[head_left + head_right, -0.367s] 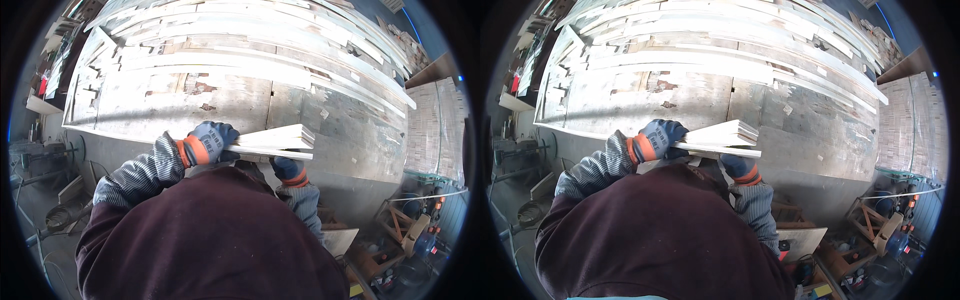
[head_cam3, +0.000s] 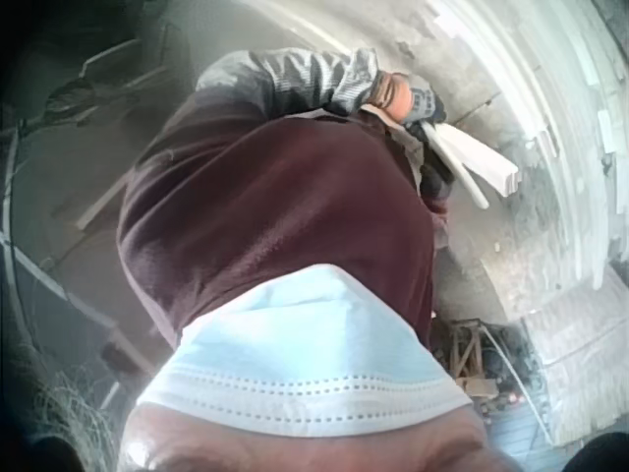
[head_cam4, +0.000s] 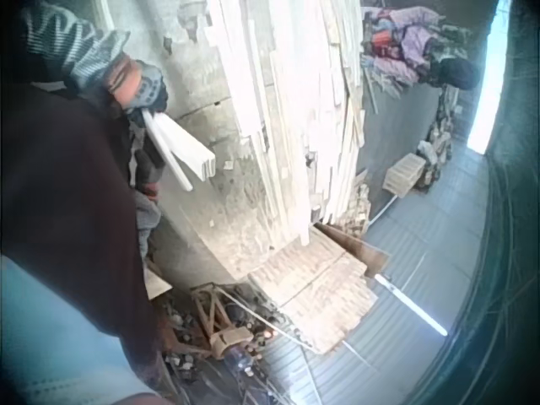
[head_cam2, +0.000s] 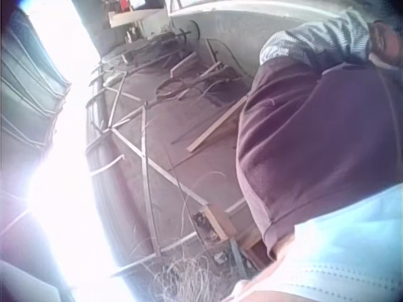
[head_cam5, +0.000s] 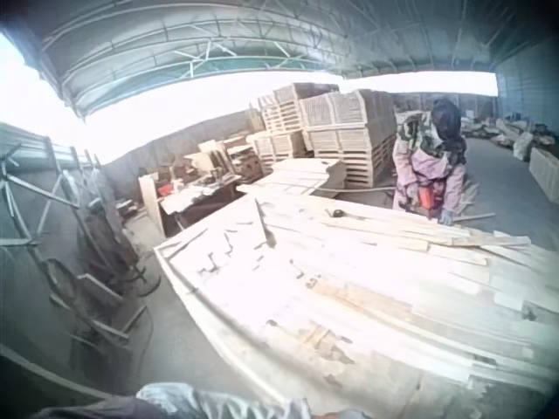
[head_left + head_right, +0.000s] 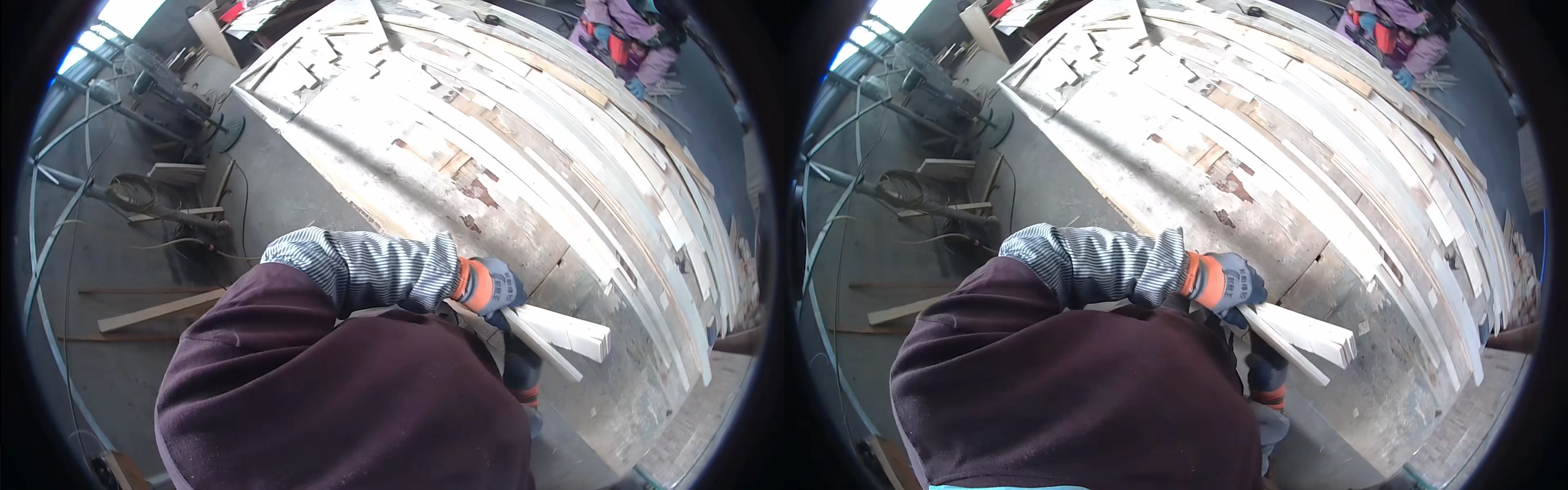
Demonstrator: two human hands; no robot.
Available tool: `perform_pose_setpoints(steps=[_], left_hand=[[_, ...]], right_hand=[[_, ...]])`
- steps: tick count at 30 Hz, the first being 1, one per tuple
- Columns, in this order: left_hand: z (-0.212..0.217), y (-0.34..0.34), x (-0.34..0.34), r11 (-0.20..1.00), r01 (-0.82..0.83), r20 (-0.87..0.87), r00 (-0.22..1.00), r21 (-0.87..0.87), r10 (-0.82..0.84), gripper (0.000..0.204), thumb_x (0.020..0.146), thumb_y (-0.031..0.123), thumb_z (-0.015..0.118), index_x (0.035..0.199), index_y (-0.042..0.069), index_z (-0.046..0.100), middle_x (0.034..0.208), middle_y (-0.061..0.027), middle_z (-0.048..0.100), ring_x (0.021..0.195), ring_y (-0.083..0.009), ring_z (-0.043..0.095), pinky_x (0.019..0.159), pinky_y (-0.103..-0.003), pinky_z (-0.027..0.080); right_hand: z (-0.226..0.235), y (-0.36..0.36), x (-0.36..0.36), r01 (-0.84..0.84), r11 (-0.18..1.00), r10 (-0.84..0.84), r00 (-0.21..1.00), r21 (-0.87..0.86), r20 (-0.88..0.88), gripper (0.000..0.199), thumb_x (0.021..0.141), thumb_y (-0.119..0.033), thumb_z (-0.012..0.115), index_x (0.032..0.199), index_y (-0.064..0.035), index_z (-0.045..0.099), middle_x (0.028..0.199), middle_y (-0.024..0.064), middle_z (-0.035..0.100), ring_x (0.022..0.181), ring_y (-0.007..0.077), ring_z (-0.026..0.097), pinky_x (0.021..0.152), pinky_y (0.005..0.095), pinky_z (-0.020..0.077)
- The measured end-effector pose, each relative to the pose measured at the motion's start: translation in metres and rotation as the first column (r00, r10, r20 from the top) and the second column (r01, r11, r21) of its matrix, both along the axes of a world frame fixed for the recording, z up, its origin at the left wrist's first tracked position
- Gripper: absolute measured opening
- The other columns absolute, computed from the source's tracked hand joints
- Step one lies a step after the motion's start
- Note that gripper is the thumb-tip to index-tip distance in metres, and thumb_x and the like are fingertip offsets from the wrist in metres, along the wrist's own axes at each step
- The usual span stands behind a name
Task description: The person uses a nail gun to fasten a long wooden plank to a workbench, then uses a hammer to tap the plank into place. They measure the plank with a tape measure and continue arranging and securing additional planks on the bench.
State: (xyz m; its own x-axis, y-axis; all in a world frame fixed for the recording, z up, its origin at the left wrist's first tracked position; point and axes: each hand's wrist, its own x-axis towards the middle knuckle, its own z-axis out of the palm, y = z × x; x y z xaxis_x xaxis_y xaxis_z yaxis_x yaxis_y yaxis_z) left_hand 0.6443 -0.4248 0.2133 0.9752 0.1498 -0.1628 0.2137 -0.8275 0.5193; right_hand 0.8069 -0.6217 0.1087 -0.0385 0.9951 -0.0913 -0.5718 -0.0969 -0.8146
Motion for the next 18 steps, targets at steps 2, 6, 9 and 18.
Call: perform_pose_setpoints(steps=[2, 6, 9, 18], left_hand=[[-0.005, 0.0, 0.004, 0.999, 0.018, -0.072, 0.997, -0.032, -0.02, 0.039, 0.073, 0.037, 0.07, 0.101, 0.01, 0.062, 0.097, -0.0086, 0.063, 0.091, -0.0299, 0.063, 0.076, -0.04, 0.051], [-0.012, -0.013, 0.006, 1.0, 0.004, -0.123, 0.992, 0.011, -0.003, 0.04, 0.069, 0.029, 0.072, 0.104, 0.011, 0.063, 0.102, -0.0072, 0.064, 0.094, -0.0293, 0.063, 0.078, -0.039, 0.052], [-0.013, -0.007, 0.008, 0.999, -0.043, -0.133, 0.99, 0.025, 0.046, 0.039, 0.069, 0.027, 0.071, 0.104, 0.011, 0.063, 0.101, -0.0071, 0.065, 0.092, -0.0296, 0.064, 0.077, -0.04, 0.052], [0.016, -0.017, 0.0, 0.902, -0.353, 0.253, 0.923, 0.25, 0.291, 0.013, 0.069, 0.026, 0.064, 0.077, 0.016, 0.063, 0.069, -0.0014, 0.063, 0.063, -0.0231, 0.064, 0.056, -0.034, 0.049]], right_hand=[[-0.012, 0.007, -0.013, -0.098, 0.995, 0.096, 0.955, -0.006, 0.279, 0.058, 0.088, -0.02, 0.061, 0.139, -0.007, 0.038, 0.133, 0.0165, 0.049, 0.128, 0.0277, 0.041, 0.106, 0.0396, 0.0322], [-0.034, 0.031, -0.024, -0.308, 0.946, 0.116, 0.604, 0.097, 0.788, 0.048, 0.087, -0.019, 0.06, 0.131, -0.0067, 0.046, 0.124, 0.0157, 0.055, 0.116, 0.0298, 0.049, 0.096, 0.0396, 0.0389], [-0.051, 0.04, -0.022, -0.398, 0.903, -0.01, 0.356, 0.161, 0.935, 0.042, 0.086, -0.019, 0.06, 0.125, -0.0064, 0.052, 0.118, 0.0152, 0.06, 0.107, 0.0314, 0.055, 0.089, 0.0396, 0.044], [-0.068, 0.059, -0.015, -0.06, 0.996, 0.076, 0.045, -0.073, 0.996, 0.044, 0.083, -0.027, 0.063, 0.123, -0.0099, 0.056, 0.123, 0.0138, 0.059, 0.114, 0.0287, 0.054, 0.097, 0.0397, 0.0419]])
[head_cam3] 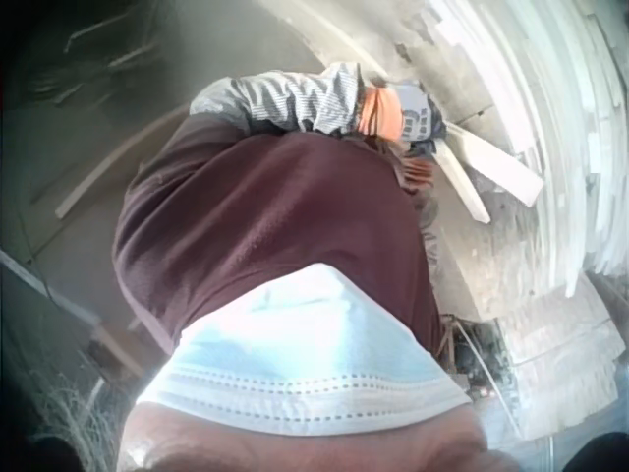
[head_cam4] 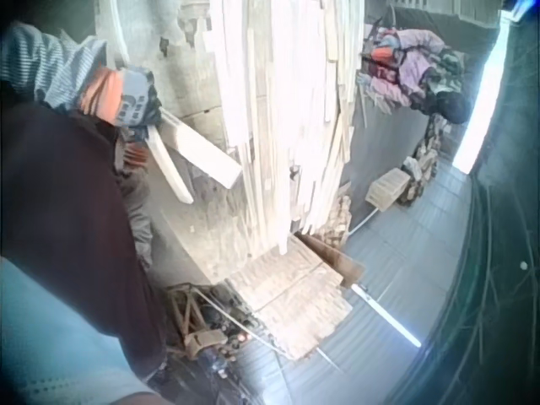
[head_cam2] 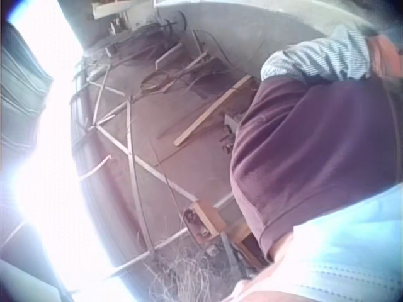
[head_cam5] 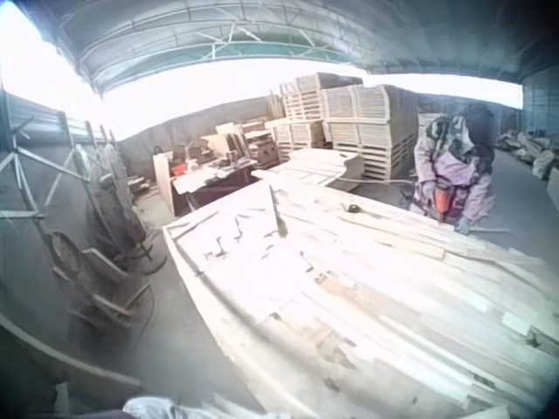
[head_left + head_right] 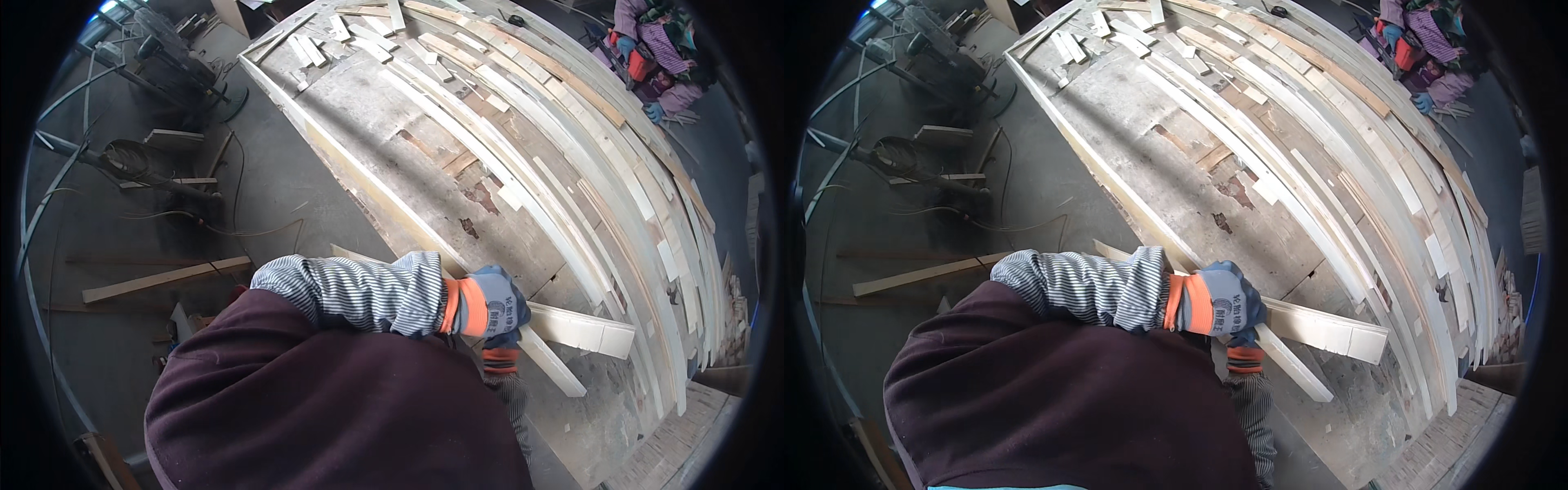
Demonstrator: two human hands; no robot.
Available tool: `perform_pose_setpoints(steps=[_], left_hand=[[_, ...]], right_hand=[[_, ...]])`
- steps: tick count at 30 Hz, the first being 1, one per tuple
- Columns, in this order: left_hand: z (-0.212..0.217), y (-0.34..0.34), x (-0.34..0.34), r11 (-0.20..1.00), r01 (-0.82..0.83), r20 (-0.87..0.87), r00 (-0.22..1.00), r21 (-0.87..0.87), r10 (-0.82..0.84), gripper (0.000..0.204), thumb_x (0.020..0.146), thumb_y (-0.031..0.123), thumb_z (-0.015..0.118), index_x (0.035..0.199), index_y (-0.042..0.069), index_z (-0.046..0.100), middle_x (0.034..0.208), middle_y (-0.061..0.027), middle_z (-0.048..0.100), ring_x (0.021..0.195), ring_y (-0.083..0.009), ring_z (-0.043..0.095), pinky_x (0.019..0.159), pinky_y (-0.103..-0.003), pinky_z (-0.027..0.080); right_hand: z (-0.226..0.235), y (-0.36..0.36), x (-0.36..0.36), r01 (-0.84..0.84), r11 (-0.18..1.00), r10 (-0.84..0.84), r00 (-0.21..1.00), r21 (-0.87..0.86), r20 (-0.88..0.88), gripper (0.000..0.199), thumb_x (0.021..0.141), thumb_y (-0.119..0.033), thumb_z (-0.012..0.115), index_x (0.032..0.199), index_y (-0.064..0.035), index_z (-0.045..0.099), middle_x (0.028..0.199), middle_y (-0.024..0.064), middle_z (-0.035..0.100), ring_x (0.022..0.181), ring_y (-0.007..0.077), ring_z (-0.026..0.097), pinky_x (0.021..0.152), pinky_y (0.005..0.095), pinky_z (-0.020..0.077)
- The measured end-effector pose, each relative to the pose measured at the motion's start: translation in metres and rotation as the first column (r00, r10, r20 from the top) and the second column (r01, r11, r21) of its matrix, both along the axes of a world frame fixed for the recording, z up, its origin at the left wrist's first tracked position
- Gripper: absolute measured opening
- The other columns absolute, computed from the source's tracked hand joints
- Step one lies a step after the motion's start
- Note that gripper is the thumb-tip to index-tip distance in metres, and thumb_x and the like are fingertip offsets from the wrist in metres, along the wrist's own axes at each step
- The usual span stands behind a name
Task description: The person uses a nail gun to fasten a long wooden plank to a workbench, then uses a hammer to tap the plank into place. They measure the plank with a tape measure and continue arranging and securing additional planks on the bench.
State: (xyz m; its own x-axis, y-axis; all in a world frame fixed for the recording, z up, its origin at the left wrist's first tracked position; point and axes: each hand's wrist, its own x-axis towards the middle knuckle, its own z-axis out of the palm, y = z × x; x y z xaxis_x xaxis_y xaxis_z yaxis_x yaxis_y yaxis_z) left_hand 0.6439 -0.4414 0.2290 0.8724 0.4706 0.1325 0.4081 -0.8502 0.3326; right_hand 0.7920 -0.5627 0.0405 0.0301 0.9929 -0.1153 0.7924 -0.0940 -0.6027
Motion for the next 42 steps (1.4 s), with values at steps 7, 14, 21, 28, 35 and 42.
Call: perform_pose_setpoints(steps=[7, 14, 21, 28, 35, 42], left_hand=[[0.032, 0.005, 0.011, 0.976, 0.084, -0.113, 0.988, -0.199, -0.108, 0.034, 0.083, 0.05, 0.056, 0.082, 0.016, 0.061, 0.065, -0.0034, 0.06, 0.058, -0.023, 0.062, 0.054, -0.033, 0.049], [0.037, 0.013, 0.014, 0.913, 0.086, -0.009, 0.995, -0.4, -0.098, 0.038, 0.087, 0.048, 0.055, 0.09, 0.011, 0.064, 0.071, -0.0073, 0.064, 0.064, -0.0246, 0.065, 0.055, -0.035, 0.051], [0.021, 0.016, 0.015, 0.863, 0.015, -0.069, 0.996, -0.505, -0.058, 0.046, 0.093, 0.051, 0.046, 0.093, 0.008, 0.062, 0.075, -0.0139, 0.065, 0.067, -0.034, 0.063, 0.059, -0.039, 0.053], [0.039, 0.046, -0.036, 0.861, -0.155, -0.09, 0.988, -0.484, 0.127, 0.047, 0.095, 0.052, 0.041, 0.093, 0.008, 0.057, 0.074, -0.0159, 0.062, 0.07, -0.0362, 0.062, 0.062, -0.043, 0.051], [0.081, 0.079, -0.073, 0.911, -0.36, 0.067, 0.923, -0.2, 0.38, 0.038, 0.09, 0.044, 0.054, 0.103, 0.008, 0.06, 0.082, -0.0153, 0.065, 0.074, -0.0334, 0.064, 0.065, -0.039, 0.051], [0.094, 0.093, -0.092, 0.918, -0.348, 0.397, 0.828, -0.188, 0.396, 0.053, 0.084, 0.039, 0.063, 0.119, 0.0, 0.054, 0.095, -0.0176, 0.067, 0.082, -0.0318, 0.068, 0.072, -0.035, 0.054]], right_hand=[[0.017, -0.021, 0.037, 0.539, 0.826, -0.486, 0.532, -0.165, -0.693, 0.047, 0.086, -0.03, 0.059, 0.127, -0.0088, 0.051, 0.125, 0.014, 0.056, 0.115, 0.029, 0.053, 0.098, 0.0399, 0.0415], [0.041, -0.04, 0.059, 0.693, 0.579, -0.447, -0.171, -0.429, -0.878, 0.05, 0.089, -0.034, 0.055, 0.131, -0.0078, 0.046, 0.128, 0.0142, 0.053, 0.116, 0.0293, 0.052, 0.099, 0.04, 0.041], [0.066, -0.017, 0.061, 0.727, 0.513, -0.38, -0.284, -0.456, -0.88, 0.053, 0.092, -0.037, 0.051, 0.134, -0.0067, 0.041, 0.131, 0.0144, 0.051, 0.117, 0.0295, 0.052, 0.1, 0.0402, 0.0405], [0.105, 0.05, 0.042, 0.71, 0.574, -0.368, -0.223, -0.409, -0.903, 0.056, 0.095, -0.04, 0.047, 0.138, -0.0056, 0.036, 0.133, 0.0146, 0.048, 0.118, 0.0298, 0.051, 0.101, 0.0403, 0.0401], [0.141, 0.124, -0.022, 0.578, 0.798, -0.199, 0.521, 0.171, -0.83, 0.056, 0.095, -0.04, 0.05, 0.134, -0.0019, 0.041, 0.128, 0.0154, 0.051, 0.114, 0.0283, 0.053, 0.096, 0.0389, 0.0435], [0.207, 0.185, -0.069, 0.514, 0.849, 0.053, 0.149, 0.123, -0.987, 0.044, 0.094, -0.037, 0.05, 0.119, 0.0001, 0.052, 0.109, 0.0138, 0.059, 0.1, 0.0263, 0.059, 0.089, 0.0388, 0.047]])
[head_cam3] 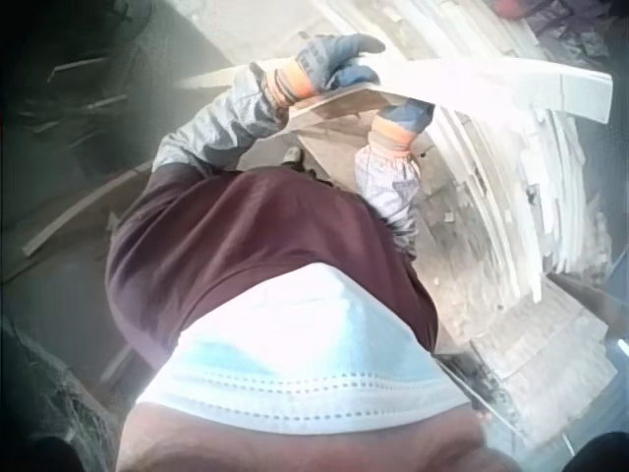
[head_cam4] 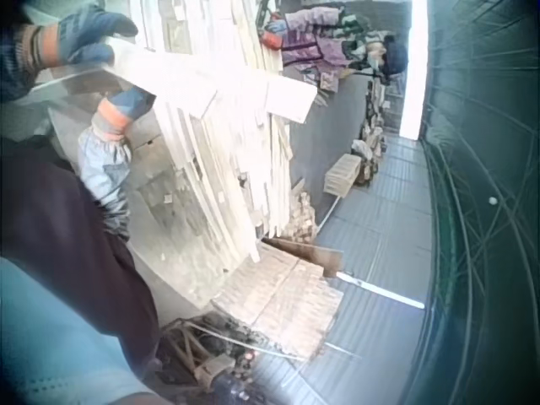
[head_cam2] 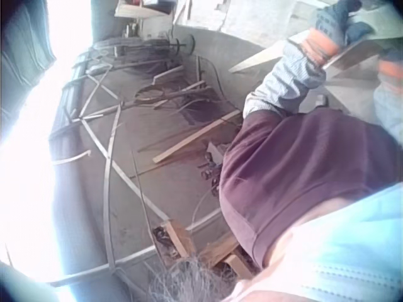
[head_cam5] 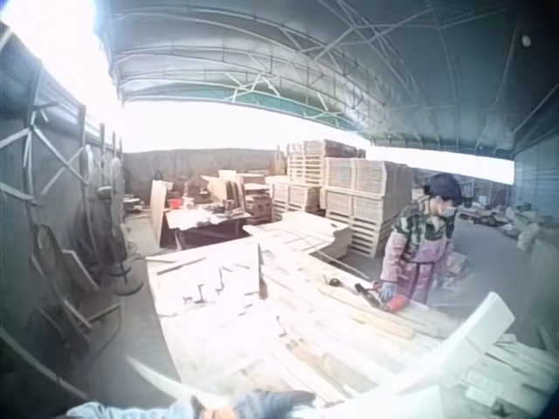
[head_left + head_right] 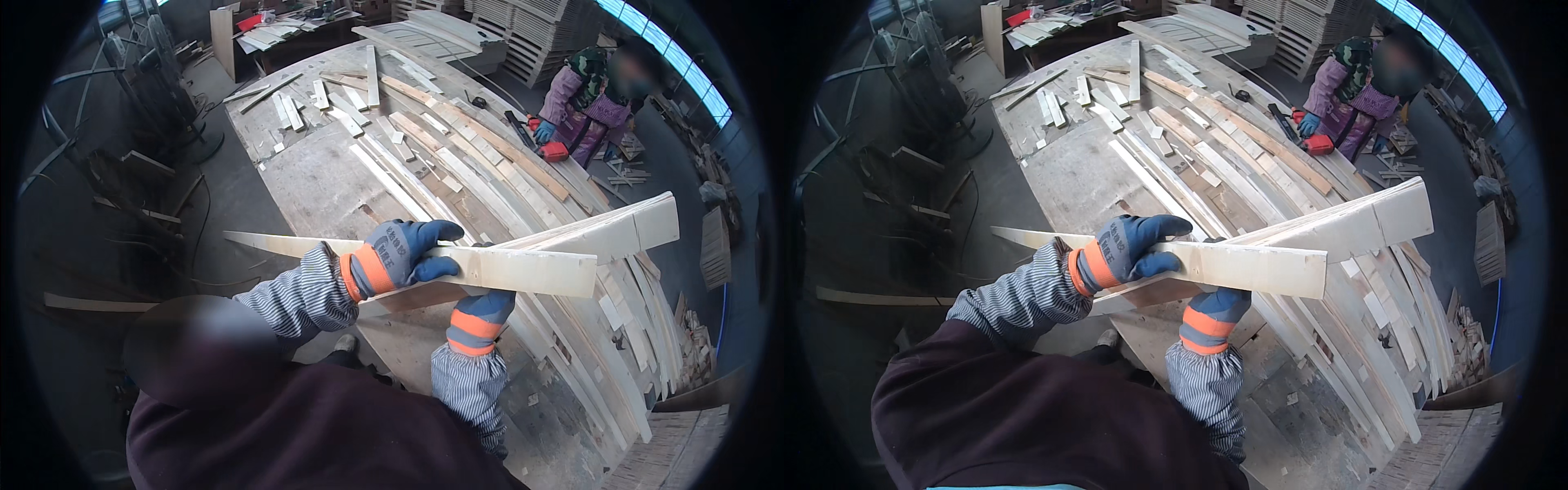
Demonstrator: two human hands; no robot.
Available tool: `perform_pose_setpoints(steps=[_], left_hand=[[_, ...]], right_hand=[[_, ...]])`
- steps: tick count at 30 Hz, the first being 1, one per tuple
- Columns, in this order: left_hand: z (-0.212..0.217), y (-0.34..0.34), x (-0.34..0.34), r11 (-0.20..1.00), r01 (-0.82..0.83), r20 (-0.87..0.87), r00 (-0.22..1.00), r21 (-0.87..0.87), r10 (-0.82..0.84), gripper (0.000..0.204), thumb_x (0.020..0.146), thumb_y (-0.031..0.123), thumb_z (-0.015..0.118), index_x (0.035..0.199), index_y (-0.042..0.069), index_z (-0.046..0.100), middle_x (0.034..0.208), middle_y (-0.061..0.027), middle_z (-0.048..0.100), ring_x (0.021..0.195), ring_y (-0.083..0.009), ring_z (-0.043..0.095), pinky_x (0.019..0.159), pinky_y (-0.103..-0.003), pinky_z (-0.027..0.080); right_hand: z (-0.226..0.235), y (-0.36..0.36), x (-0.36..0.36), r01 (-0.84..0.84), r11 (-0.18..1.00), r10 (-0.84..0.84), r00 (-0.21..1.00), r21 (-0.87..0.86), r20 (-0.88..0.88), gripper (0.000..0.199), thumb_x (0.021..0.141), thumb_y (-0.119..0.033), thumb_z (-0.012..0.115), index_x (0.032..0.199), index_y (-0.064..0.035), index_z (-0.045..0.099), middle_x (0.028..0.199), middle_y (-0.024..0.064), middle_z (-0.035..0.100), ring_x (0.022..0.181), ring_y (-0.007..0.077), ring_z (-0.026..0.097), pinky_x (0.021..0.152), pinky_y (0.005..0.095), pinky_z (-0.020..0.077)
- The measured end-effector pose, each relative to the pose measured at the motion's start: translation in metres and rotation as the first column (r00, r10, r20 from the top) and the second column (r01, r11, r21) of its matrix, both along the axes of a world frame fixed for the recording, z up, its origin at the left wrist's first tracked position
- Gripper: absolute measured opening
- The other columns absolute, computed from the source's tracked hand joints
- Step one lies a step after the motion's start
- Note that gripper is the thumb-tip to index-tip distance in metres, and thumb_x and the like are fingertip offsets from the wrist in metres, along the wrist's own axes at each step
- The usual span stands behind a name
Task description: The person uses a nail gun to fasten a long wooden plank to a workbench, then uses a hammer to tap the plank into place. They measure the plank with a tape measure and continue arranging and securing additional planks on the bench.
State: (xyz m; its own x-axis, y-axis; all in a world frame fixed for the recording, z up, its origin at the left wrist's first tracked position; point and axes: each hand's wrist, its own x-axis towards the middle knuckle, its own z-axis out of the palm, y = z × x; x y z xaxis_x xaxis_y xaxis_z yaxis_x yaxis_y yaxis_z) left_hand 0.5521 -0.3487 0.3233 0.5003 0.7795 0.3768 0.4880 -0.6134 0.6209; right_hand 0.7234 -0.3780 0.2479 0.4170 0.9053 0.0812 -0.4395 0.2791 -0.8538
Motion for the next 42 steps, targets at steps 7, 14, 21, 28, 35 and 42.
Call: perform_pose_setpoints(steps=[7, 14, 21, 28, 35, 42], left_hand=[[0.039, 0.01, -0.027, 0.976, 0.063, 0.018, 0.997, 0.207, -0.069, 0.059, 0.078, 0.041, 0.072, 0.119, 0.003, 0.054, 0.1, -0.0165, 0.067, 0.085, -0.0308, 0.068, 0.075, -0.035, 0.054], [0.058, 0.023, -0.055, 0.985, 0.048, 0.197, 0.977, 0.168, -0.081, 0.085, 0.07, 0.049, 0.077, 0.131, 0.0, 0.044, 0.104, -0.0179, 0.06, 0.087, -0.028, 0.065, 0.076, -0.036, 0.053], [0.043, 0.007, -0.149, 0.886, 0.011, 0.127, 0.989, 0.464, -0.078, 0.107, 0.063, 0.065, 0.073, 0.138, -0.002, 0.035, 0.132, -0.022, 0.047, 0.117, -0.0359, 0.051, 0.097, -0.047, 0.043], [-0.085, 0.001, -0.288, 0.998, 0.046, -0.431, 0.9, -0.053, -0.064, 0.089, 0.065, 0.052, 0.076, 0.134, 0.008, 0.043, 0.128, -0.0153, 0.051, 0.117, -0.0348, 0.05, 0.102, -0.049, 0.034], [-0.127, 0.008, -0.239, 0.805, 0.133, -0.228, 0.921, -0.577, -0.316, 0.046, 0.071, 0.037, 0.075, 0.11, 0.014, 0.063, 0.095, -0.0086, 0.069, 0.087, -0.0261, 0.067, 0.077, -0.036, 0.052], [-0.139, -0.039, -0.185, 0.781, 0.198, -0.396, 0.773, -0.592, -0.496, 0.053, 0.073, 0.047, 0.073, 0.115, 0.017, 0.061, 0.094, -0.0089, 0.069, 0.085, -0.0292, 0.066, 0.076, -0.039, 0.051]], right_hand=[[0.089, 0.014, -0.038, -0.008, 0.969, 0.068, 0.969, 0.246, -0.237, 0.051, 0.094, -0.046, 0.044, 0.122, -0.0032, 0.046, 0.109, 0.0164, 0.057, 0.099, 0.0298, 0.058, 0.088, 0.0429, 0.0482], [0.116, 0.015, -0.101, 0.075, 0.895, 0.035, 0.971, 0.44, -0.236, 0.079, 0.087, -0.063, 0.046, 0.135, -0.0023, 0.035, 0.123, 0.0201, 0.046, 0.112, 0.0337, 0.05, 0.095, 0.0441, 0.0433], [0.119, 0.024, -0.109, 0.314, 0.932, -0.294, 0.947, 0.183, -0.126, 0.068, 0.087, -0.051, 0.052, 0.13, 0.0015, 0.041, 0.109, 0.0164, 0.055, 0.097, 0.0254, 0.056, 0.083, 0.0369, 0.0473], [0.118, -0.002, -0.109, 0.461, 0.865, -0.49, 0.861, 0.2, 0.133, 0.071, 0.09, -0.058, 0.046, 0.125, 0.0036, 0.044, 0.1, 0.0152, 0.056, 0.091, 0.0216, 0.059, 0.078, 0.0342, 0.0513], [0.078, -0.046, -0.058, 0.541, 0.794, -0.536, 0.409, 0.277, 0.738, 0.047, 0.099, -0.04, 0.038, 0.121, 0.0011, 0.048, 0.107, 0.0132, 0.058, 0.093, 0.0218, 0.06, 0.08, 0.0339, 0.0511], [-0.01, -0.13, 0.024, 0.497, 0.866, -0.478, 0.854, -0.052, 0.205, 0.055, 0.097, -0.046, 0.043, 0.127, 0.0, 0.044, 0.12, 0.0151, 0.052, 0.105, 0.0257, 0.053, 0.095, 0.0393, 0.0421]])
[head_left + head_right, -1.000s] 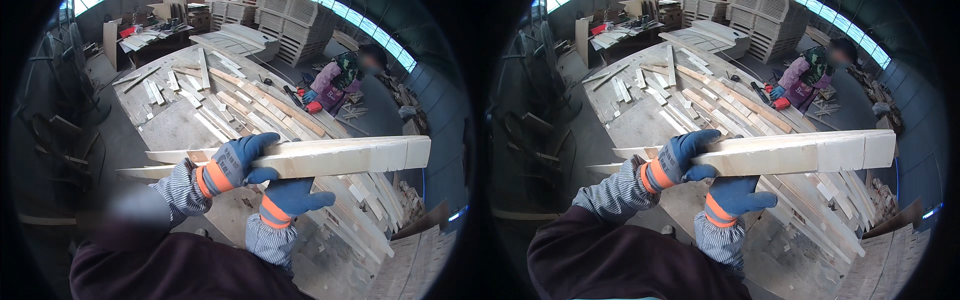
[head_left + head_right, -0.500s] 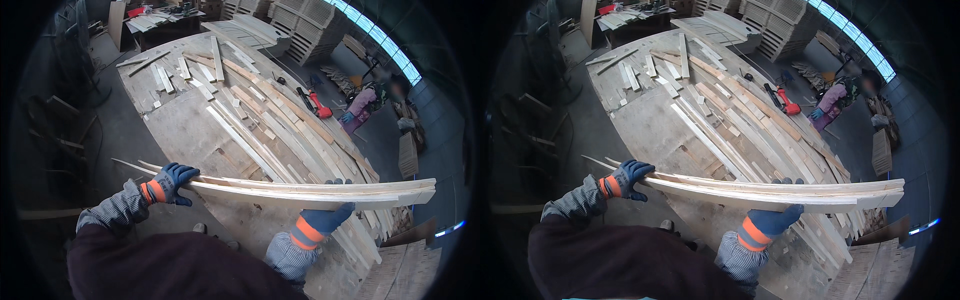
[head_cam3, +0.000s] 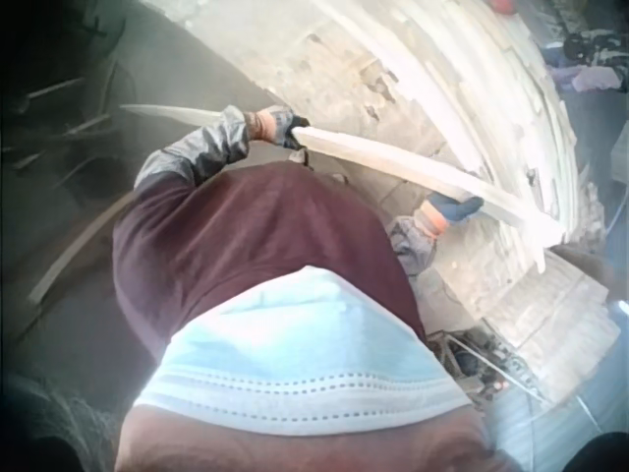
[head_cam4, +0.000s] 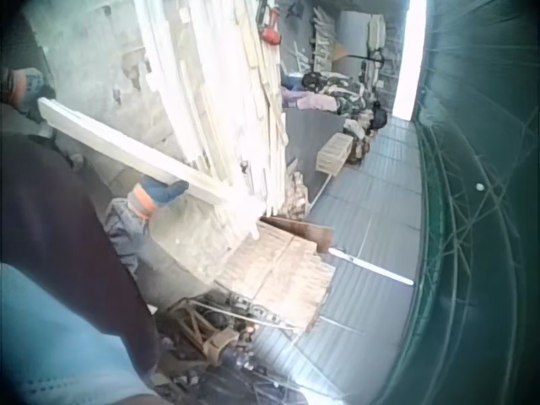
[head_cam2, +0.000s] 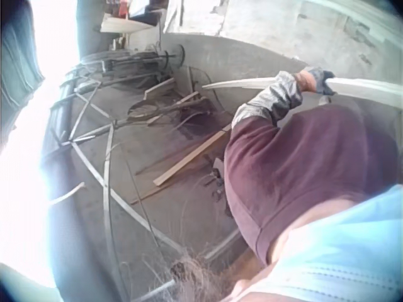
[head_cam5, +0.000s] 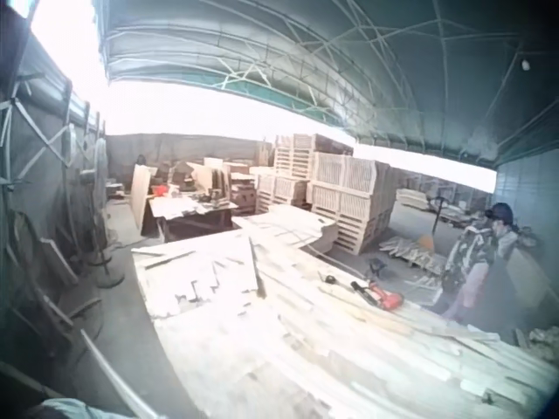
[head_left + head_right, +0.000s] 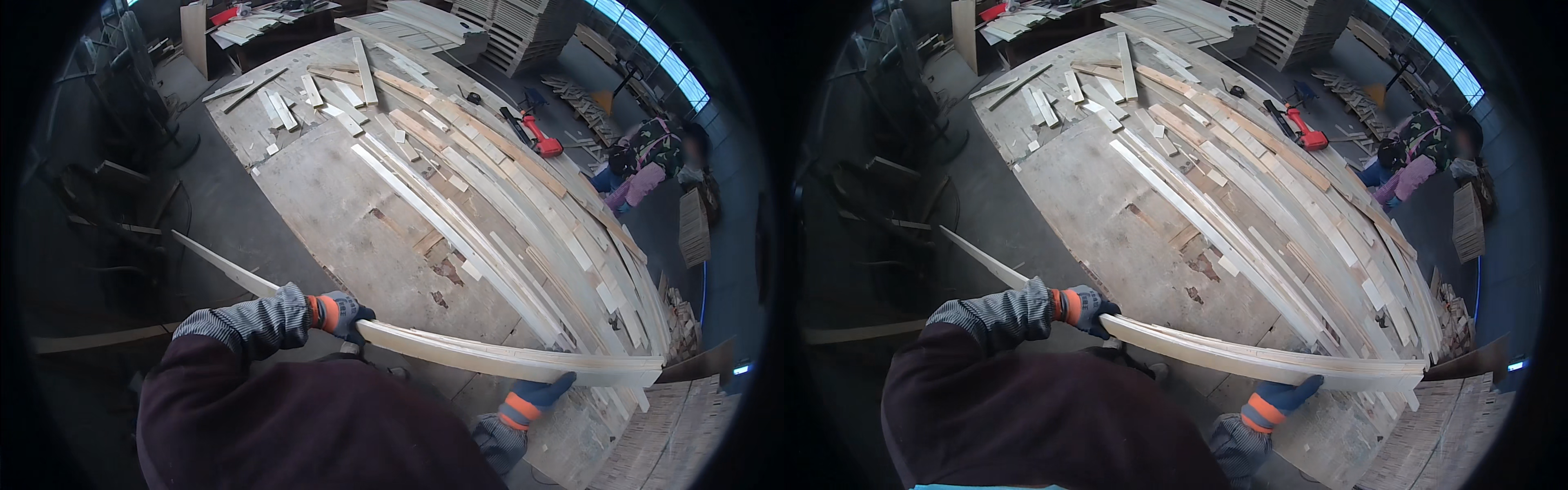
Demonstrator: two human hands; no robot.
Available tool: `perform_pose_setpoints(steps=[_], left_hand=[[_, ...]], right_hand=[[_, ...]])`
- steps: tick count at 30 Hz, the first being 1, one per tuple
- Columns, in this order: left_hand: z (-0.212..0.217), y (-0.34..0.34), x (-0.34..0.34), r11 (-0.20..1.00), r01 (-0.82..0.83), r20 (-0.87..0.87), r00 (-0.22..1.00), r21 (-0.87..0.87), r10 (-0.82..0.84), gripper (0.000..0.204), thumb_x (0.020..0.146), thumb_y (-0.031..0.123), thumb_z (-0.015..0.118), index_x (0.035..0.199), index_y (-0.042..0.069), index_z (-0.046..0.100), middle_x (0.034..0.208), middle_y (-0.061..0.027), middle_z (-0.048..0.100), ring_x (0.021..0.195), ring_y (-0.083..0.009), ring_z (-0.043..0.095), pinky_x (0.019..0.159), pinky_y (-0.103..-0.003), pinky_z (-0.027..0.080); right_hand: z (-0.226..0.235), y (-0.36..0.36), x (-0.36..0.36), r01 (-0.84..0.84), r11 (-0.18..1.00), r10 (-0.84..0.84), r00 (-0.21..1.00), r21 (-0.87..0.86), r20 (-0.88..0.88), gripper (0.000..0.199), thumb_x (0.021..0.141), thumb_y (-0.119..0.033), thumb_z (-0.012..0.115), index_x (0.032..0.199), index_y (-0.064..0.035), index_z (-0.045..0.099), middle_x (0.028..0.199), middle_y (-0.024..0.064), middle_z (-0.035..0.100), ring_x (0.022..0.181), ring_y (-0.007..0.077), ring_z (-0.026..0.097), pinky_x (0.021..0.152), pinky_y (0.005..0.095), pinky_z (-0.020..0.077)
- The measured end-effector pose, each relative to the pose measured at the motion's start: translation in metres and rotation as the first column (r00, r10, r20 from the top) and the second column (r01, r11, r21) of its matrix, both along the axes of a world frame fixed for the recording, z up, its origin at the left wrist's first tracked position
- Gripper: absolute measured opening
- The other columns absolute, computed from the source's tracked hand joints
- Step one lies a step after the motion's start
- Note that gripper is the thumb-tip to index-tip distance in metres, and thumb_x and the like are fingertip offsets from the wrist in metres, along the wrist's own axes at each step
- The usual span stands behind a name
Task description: The person uses a nail gun to fasten a long wooden plank to a workbench, then uses a hammer to tap the plank into place. They measure the plank with a tape measure and continue arranging and securing additional planks on the bench.
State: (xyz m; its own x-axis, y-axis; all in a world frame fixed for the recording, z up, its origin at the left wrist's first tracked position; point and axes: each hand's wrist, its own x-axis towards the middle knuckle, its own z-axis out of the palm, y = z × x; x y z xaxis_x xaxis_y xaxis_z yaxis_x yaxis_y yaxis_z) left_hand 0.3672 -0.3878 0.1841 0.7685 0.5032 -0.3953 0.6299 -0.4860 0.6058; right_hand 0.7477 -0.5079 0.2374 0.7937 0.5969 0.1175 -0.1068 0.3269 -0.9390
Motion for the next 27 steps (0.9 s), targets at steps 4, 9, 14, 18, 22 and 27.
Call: perform_pose_setpoints(steps=[4, 9, 14, 18, 22, 27], left_hand=[[0.022, -0.004, 0.039, 0.998, 0.036, -0.28, 0.959, -0.06, -0.051, 0.046, 0.073, 0.044, 0.071, 0.111, 0.019, 0.063, 0.093, -0.008, 0.069, 0.086, -0.0284, 0.066, 0.076, -0.04, 0.051], [0.022, 0.013, 0.065, 0.985, 0.164, -0.426, 0.896, 0.055, -0.126, 0.04, 0.075, 0.04, 0.066, 0.108, 0.017, 0.063, 0.092, -0.0087, 0.068, 0.086, -0.0297, 0.066, 0.077, -0.042, 0.051], [0.036, 0.037, 0.073, 0.944, 0.269, -0.52, 0.843, 0.19, -0.136, 0.037, 0.075, 0.039, 0.065, 0.107, 0.021, 0.063, 0.093, -0.0069, 0.068, 0.087, -0.0291, 0.066, 0.078, -0.042, 0.051], [0.027, 0.078, 0.064, 0.924, 0.324, -0.552, 0.817, 0.206, -0.163, 0.039, 0.074, 0.038, 0.066, 0.11, 0.022, 0.062, 0.095, -0.0058, 0.069, 0.088, -0.0284, 0.066, 0.078, -0.042, 0.051], [0.018, 0.133, 0.035, 0.92, 0.321, -0.565, 0.812, 0.226, -0.145, 0.04, 0.075, 0.039, 0.067, 0.111, 0.023, 0.061, 0.096, -0.0055, 0.068, 0.091, -0.0288, 0.065, 0.08, -0.043, 0.051], [-0.001, 0.237, -0.013, 0.904, 0.364, -0.55, 0.813, 0.225, -0.191, 0.039, 0.075, 0.039, 0.067, 0.111, 0.023, 0.061, 0.097, -0.0059, 0.068, 0.091, -0.0289, 0.065, 0.08, -0.043, 0.051]], right_hand=[[-0.083, -0.044, 0.041, 0.008, 0.991, 0.044, 0.92, 0.132, -0.389, 0.062, 0.094, -0.051, 0.047, 0.132, -0.0029, 0.042, 0.125, 0.0155, 0.051, 0.112, 0.0281, 0.051, 0.099, 0.042, 0.0416], [-0.153, -0.09, 0.05, -0.076, 0.971, 0.205, 0.75, 0.225, -0.629, 0.071, 0.088, -0.059, 0.05, 0.137, -0.009, 0.039, 0.134, 0.0143, 0.047, 0.121, 0.0278, 0.048, 0.103, 0.0461, 0.0405], [-0.188, -0.096, 0.035, -0.13, 0.983, 0.183, 0.672, 0.129, -0.717, 0.073, 0.087, -0.061, 0.051, 0.138, -0.0101, 0.039, 0.136, 0.0135, 0.047, 0.122, 0.0275, 0.047, 0.103, 0.0457, 0.0402], [-0.197, -0.081, 0.016, -0.165, 0.982, 0.177, 0.643, 0.091, -0.745, 0.074, 0.086, -0.062, 0.051, 0.138, -0.011, 0.038, 0.137, 0.013, 0.046, 0.123, 0.0273, 0.046, 0.104, 0.0454, 0.04], [-0.204, -0.042, -0.015, -0.211, 0.974, 0.196, 0.627, 0.078, -0.754, 0.076, 0.085, -0.064, 0.051, 0.138, -0.0118, 0.038, 0.138, 0.0124, 0.046, 0.124, 0.0271, 0.045, 0.104, 0.045, 0.0397], [-0.188, 0.051, -0.079, -0.285, 0.953, 0.27, 0.629, 0.106, -0.729, 0.077, 0.082, -0.066, 0.053, 0.139, -0.0157, 0.039, 0.14, 0.0091, 0.044, 0.127, 0.0269, 0.043, 0.105, 0.0439, 0.039]])
